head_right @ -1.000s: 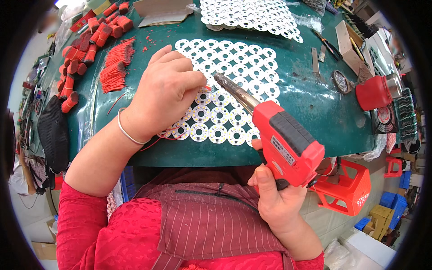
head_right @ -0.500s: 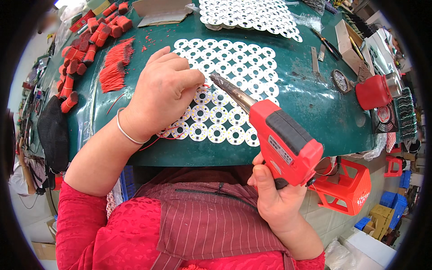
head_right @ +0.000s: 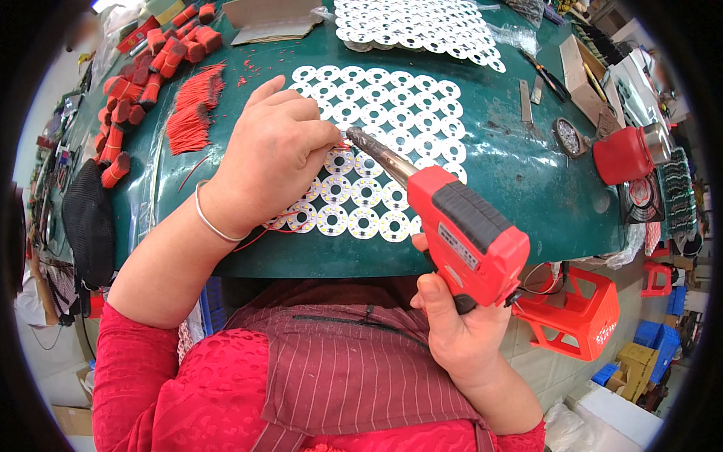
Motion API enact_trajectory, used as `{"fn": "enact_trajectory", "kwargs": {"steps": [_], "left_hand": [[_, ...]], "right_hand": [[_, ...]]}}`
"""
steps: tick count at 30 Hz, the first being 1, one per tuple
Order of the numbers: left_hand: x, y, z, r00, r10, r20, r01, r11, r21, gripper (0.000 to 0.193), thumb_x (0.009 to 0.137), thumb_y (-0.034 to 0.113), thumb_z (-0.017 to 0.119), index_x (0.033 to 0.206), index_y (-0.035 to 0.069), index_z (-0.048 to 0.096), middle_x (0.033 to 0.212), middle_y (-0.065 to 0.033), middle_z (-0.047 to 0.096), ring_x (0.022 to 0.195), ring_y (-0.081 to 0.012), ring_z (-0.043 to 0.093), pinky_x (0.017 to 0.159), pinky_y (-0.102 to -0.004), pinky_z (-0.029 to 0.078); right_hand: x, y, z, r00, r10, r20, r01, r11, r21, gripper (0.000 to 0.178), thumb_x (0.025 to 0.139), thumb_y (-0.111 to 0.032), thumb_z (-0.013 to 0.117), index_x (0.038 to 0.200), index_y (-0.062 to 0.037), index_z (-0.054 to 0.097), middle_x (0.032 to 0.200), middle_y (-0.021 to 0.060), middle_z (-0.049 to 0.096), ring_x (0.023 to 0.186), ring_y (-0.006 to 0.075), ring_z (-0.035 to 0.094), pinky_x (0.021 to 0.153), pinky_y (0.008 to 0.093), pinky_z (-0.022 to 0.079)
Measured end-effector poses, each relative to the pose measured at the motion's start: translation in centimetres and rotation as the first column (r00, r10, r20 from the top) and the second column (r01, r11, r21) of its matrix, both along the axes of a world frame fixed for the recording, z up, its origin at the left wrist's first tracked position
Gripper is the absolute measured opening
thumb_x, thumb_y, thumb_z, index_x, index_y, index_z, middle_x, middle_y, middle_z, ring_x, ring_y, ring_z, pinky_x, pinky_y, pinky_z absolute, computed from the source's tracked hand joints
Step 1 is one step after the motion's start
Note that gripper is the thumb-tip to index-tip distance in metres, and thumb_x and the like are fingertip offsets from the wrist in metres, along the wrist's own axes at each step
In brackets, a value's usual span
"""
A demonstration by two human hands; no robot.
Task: The person connects red wires to circular LED panels using a handheld soldering iron, attaching them one by one as the panels are arranged on an assembly grid.
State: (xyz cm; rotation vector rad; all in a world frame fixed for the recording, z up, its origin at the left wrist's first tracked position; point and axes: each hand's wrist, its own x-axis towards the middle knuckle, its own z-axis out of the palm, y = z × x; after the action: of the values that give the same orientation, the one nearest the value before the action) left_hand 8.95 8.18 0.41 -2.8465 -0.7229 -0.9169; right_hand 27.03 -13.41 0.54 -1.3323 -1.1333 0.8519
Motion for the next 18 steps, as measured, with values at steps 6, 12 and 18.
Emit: {"fn": "enact_trajectory", "kwargs": {"steps": [6,12,18], "left_hand": [[-0.2,-0.1,0.1,1.0,0.003,-0.029,-0.003,1.0,-0.007,0.002,0.076,0.01,0.072,0.077,0.012,0.073,0.073,-0.004,0.058,0.083,-0.0254,0.062,0.102,-0.0501,0.044],[-0.1,-0.1,0.1,1.0,-0.007,-0.026,0.006,1.0,-0.012,0.003,0.076,0.01,0.072,0.078,0.012,0.073,0.074,-0.004,0.058,0.083,-0.0254,0.062,0.102,-0.0506,0.043],[-0.2,-0.1,0.1,0.999,0.004,-0.041,-0.004,1.0,-0.005,0.002,0.077,0.01,0.072,0.078,0.012,0.073,0.074,-0.0037,0.058,0.083,-0.0253,0.062,0.102,-0.0505,0.043]], "right_hand": [[0.0,0.0,-0.5,0.999,-0.051,-0.012,0.051,0.998,0.025,0.039,0.096,-0.006,0.065,0.131,0.003,0.051,0.111,0.016,0.066,0.07,0.0094,0.062,0.059,0.0237,0.054],[0.4,-0.4,-0.7,0.996,0.019,0.088,-0.019,1.0,-0.001,0.032,0.101,-0.012,0.058,0.127,0.0028,0.049,0.116,0.016,0.06,0.069,0.0086,0.054,0.061,0.0289,0.054],[-0.1,-0.1,0.2,0.999,-0.04,-0.001,0.04,0.999,0.012,0.028,0.102,-0.014,0.056,0.124,0.0017,0.048,0.126,0.0205,0.058,0.07,0.0093,0.053,0.061,0.0295,0.055]]}}
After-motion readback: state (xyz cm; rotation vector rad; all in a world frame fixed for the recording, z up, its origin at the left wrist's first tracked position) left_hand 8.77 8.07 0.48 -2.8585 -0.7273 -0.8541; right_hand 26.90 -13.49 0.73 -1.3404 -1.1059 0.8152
